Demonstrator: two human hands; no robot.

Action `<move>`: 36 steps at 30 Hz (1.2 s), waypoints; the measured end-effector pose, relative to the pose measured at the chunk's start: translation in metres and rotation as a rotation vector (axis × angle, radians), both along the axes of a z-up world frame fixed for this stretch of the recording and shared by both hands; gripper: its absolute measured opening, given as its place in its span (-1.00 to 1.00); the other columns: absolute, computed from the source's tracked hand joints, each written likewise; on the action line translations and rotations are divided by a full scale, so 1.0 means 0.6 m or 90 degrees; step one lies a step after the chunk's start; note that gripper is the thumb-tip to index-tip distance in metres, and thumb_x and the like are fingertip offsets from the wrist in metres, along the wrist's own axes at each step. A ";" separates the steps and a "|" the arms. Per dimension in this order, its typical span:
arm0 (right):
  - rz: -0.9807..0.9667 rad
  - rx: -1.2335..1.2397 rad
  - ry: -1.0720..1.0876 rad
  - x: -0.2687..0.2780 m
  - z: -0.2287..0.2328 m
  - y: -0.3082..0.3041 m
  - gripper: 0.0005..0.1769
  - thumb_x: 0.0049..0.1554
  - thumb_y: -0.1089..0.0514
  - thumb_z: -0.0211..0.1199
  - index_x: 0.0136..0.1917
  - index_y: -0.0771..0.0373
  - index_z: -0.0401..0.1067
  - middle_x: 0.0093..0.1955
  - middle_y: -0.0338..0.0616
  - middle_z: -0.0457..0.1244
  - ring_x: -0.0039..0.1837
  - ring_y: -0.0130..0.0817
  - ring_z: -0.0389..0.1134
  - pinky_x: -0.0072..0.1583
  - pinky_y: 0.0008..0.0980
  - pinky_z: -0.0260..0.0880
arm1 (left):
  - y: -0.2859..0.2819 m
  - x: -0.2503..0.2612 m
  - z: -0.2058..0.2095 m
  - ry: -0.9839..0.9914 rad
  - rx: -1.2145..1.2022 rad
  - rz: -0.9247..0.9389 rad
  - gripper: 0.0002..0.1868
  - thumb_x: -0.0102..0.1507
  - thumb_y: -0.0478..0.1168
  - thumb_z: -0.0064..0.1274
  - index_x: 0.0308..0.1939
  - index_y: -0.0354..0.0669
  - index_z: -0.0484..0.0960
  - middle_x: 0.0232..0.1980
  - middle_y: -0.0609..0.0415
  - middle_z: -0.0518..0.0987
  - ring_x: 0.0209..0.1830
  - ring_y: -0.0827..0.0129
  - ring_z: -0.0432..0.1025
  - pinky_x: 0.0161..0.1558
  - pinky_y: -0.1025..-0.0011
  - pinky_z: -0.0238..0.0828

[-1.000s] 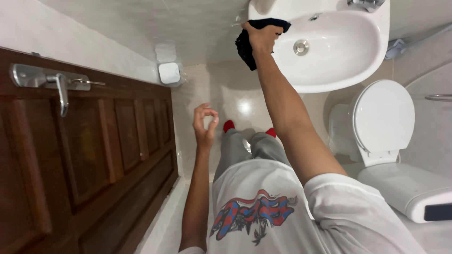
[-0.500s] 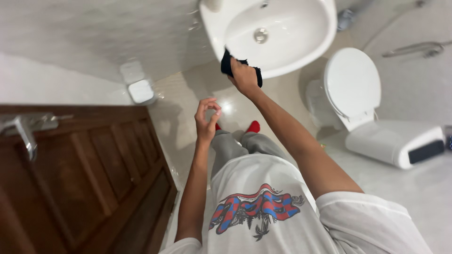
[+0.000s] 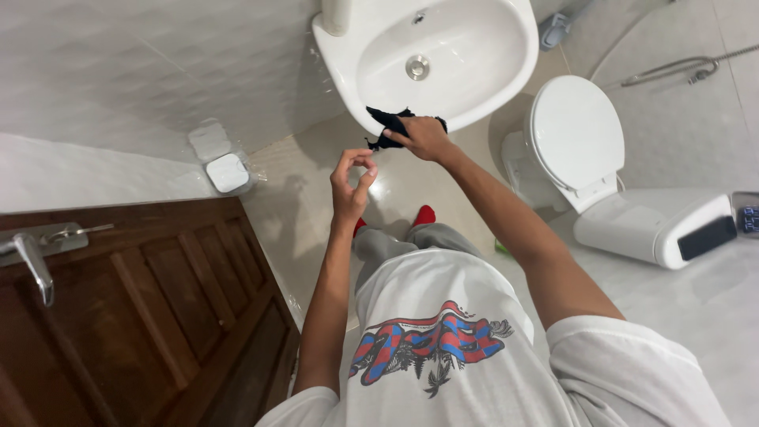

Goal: The person wipes the interior basin, faucet, and surrounding surfaces of a white bathroom sink using a black cloth. They repeatedly rub the sink bowl, the chrome faucet, and the rim, occasionally lifting a soap dispenser to wipe underneath it.

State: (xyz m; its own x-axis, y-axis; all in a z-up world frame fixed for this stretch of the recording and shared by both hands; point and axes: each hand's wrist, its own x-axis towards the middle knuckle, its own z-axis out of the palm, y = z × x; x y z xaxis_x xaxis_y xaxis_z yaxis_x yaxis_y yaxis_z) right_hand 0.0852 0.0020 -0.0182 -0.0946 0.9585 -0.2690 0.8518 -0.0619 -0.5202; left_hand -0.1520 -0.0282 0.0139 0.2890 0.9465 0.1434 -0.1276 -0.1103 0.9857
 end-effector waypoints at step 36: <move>0.366 0.424 -0.168 0.283 -0.078 0.336 -0.05 0.25 -0.27 0.25 0.70 0.14 -0.01 0.73 -0.04 -0.12 0.70 -0.06 -0.16 0.59 0.01 -0.20 | 0.116 0.363 -0.023 0.118 -0.057 0.239 -0.68 0.24 -0.27 0.13 0.06 -0.25 0.54 -0.26 0.11 0.57 -0.14 0.39 0.46 0.14 0.32 0.39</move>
State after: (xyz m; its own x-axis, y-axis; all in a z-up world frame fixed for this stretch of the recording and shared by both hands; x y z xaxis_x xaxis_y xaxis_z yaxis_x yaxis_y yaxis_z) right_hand 0.2552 0.2037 -0.0648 -0.6183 0.7479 0.2415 0.7552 0.6505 -0.0809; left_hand 0.0661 0.0413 0.0000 -0.0642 0.9974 0.0337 0.0847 -0.0282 0.9960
